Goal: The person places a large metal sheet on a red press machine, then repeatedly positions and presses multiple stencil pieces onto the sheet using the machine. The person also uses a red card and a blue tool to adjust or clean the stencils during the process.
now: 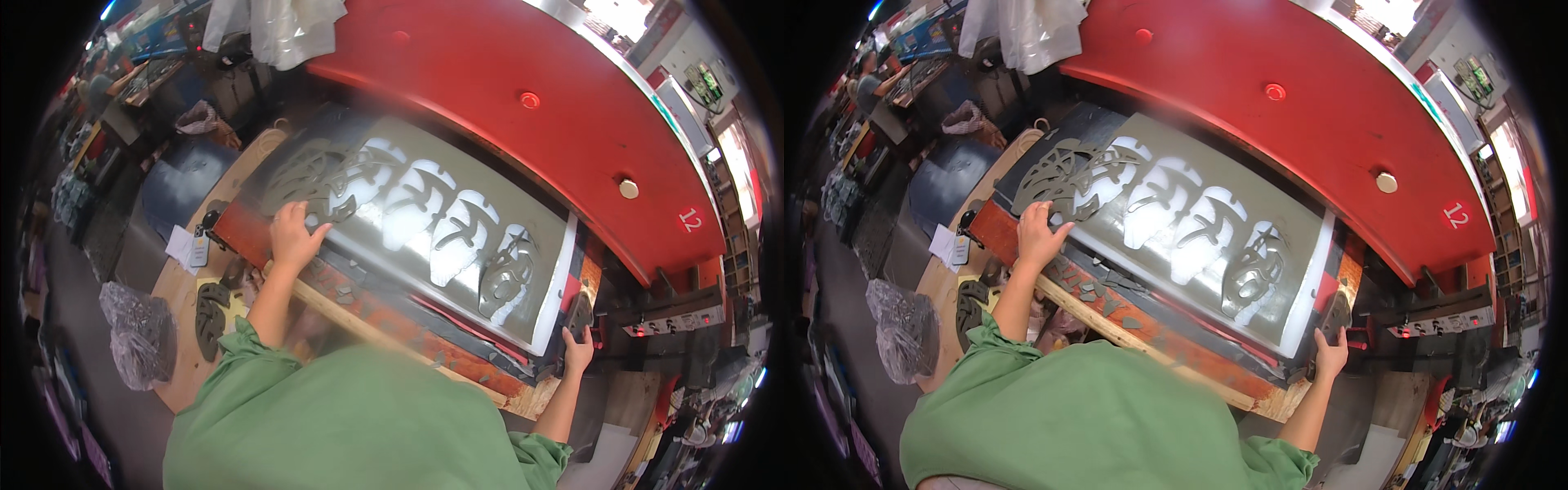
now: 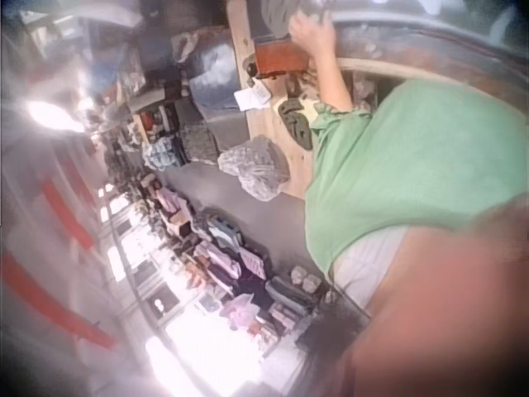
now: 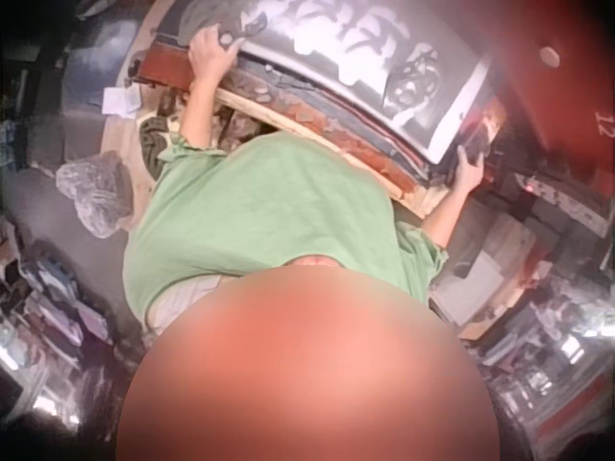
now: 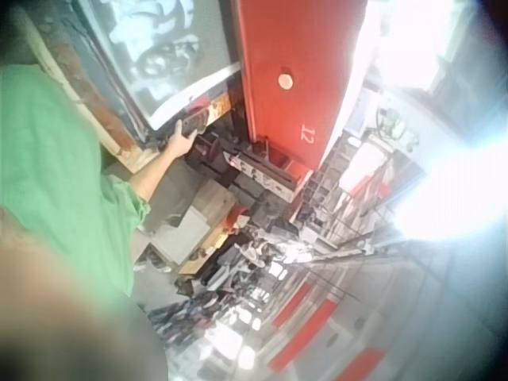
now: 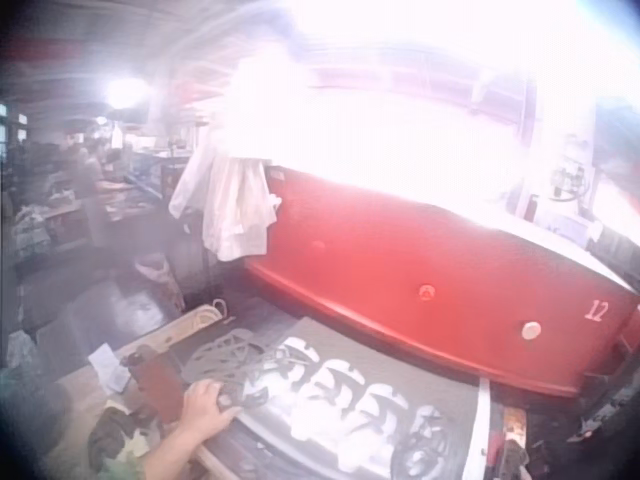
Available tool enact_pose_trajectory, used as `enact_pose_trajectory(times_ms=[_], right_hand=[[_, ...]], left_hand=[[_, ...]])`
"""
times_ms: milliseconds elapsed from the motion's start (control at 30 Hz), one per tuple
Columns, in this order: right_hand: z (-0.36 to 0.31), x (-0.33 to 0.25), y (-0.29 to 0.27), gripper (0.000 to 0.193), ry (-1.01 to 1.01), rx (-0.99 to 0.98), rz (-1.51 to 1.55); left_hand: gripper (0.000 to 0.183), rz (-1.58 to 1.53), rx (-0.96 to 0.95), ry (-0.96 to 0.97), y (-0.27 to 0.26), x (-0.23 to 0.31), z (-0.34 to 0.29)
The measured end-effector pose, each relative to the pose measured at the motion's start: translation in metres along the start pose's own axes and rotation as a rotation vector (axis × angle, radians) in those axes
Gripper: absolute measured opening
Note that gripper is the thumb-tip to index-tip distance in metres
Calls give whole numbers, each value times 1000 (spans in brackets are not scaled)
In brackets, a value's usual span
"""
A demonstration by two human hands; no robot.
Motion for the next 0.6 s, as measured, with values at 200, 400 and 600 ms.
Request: enact_pose_trajectory(times_ms=[200,400,600], right_hand=[[-24,-75,3,57,-257,181,-290],[-60,-164,75,51,-559,60,-140],[-83,-203,146,66,-637,-108,-360]], left_hand=[[92,-12,-220,-160,26,-20,-3],[97,-144,-362,-296,38,-33,10],[102,-69,-57,-19,8,-14,28]])
Point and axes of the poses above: each hand's wrist, its own z-axis towards the middle knuckle, its own y-axis out of the palm, x = y × z, the point moved 8 cm from there along z, towards the middle knuckle, and after that the axes turned 1 degree about x, right-handed, at the moved point
